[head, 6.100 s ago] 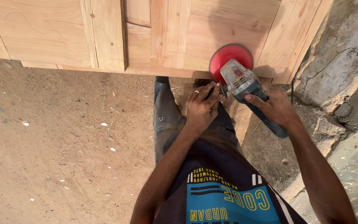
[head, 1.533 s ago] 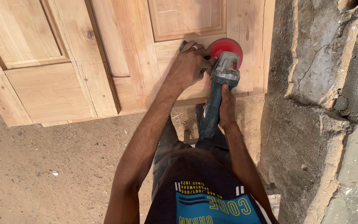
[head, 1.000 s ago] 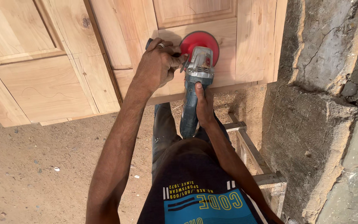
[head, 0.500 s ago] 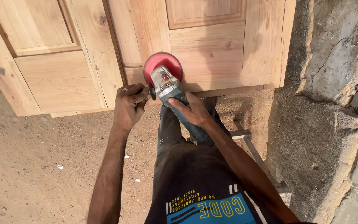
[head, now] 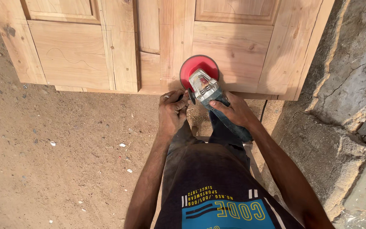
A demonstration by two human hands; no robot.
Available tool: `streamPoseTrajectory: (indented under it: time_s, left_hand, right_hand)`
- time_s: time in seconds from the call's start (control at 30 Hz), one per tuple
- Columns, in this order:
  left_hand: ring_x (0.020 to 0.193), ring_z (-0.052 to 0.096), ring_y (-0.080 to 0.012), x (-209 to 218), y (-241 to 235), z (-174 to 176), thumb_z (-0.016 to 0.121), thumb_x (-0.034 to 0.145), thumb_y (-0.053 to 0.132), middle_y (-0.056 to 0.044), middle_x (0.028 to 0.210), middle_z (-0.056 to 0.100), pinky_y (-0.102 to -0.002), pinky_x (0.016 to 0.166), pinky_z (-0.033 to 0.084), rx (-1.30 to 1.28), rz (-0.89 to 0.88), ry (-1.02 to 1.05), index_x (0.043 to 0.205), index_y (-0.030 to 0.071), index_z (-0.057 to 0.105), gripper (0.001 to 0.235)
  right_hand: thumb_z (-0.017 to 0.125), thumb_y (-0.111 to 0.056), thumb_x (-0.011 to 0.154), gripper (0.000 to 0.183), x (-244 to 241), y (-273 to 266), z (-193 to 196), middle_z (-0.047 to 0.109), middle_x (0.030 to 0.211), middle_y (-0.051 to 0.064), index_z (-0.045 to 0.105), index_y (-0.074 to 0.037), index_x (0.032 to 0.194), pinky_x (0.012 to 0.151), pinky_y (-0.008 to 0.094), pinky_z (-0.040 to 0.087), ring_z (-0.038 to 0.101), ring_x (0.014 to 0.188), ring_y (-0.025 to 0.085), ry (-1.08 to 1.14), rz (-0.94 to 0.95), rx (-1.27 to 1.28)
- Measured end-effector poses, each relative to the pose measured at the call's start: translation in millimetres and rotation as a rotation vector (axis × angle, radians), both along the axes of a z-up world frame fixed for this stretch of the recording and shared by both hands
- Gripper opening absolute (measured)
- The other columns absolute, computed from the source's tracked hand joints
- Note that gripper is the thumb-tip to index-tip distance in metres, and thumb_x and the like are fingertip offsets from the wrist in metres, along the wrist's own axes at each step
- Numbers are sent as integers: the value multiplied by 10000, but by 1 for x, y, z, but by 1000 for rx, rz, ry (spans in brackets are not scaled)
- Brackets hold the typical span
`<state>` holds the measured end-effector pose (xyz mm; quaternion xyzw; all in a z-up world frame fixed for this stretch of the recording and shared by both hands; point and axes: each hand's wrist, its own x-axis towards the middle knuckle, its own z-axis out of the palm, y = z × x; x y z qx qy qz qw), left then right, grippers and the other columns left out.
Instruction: The person uses a handheld angle grinder with a sanding disc to smooth the surface of a large wooden door panel. The person moves the tool across the flat panels and edges, then briefly switches to a flap disc attachment before resuming with the sanding disc.
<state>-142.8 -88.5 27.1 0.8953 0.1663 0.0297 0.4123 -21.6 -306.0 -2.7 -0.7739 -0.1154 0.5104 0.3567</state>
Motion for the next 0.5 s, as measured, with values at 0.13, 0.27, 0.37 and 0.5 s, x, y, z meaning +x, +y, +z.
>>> streamPoseTrajectory:
  time_s: [0.13,0.27,0.37,0.5]
  left_hand:
    - [1068,688,-310,7,-25,-10,742,776,-37,-117,1116,747,-418,966,475,-20,38,-63,1119,29,778,351]
    - [1089,710,-295,9,-48,-15,732,810,-49,-99,1151,767,-425,991,483,-40,84,-36,1114,65,791,330]
    - [1081,701,-325,9,-65,-12,740,801,-51,-122,1125,764,-441,977,470,-76,100,-1,1108,40,791,324]
    - [1040,679,-346,20,-81,-1,747,759,-33,-175,1105,744,-437,936,468,-29,84,-47,1067,6,792,313]
  right_hand:
    - [605,-689,860,760,10,-25,-1,747,1017,213,653,-8,1194,870,471,550,744,977,338,-1,16,-41]
    - [589,-744,829,821,18,-44,-6,751,1017,208,645,-23,1218,875,466,559,750,980,329,38,62,-70]
    - [583,-754,808,837,22,-60,-9,757,1016,211,645,-28,1221,875,468,563,764,963,332,58,78,-123]
    - [592,-733,829,827,30,-77,-9,745,1067,209,630,-27,1259,895,470,548,741,1012,334,34,79,-53]
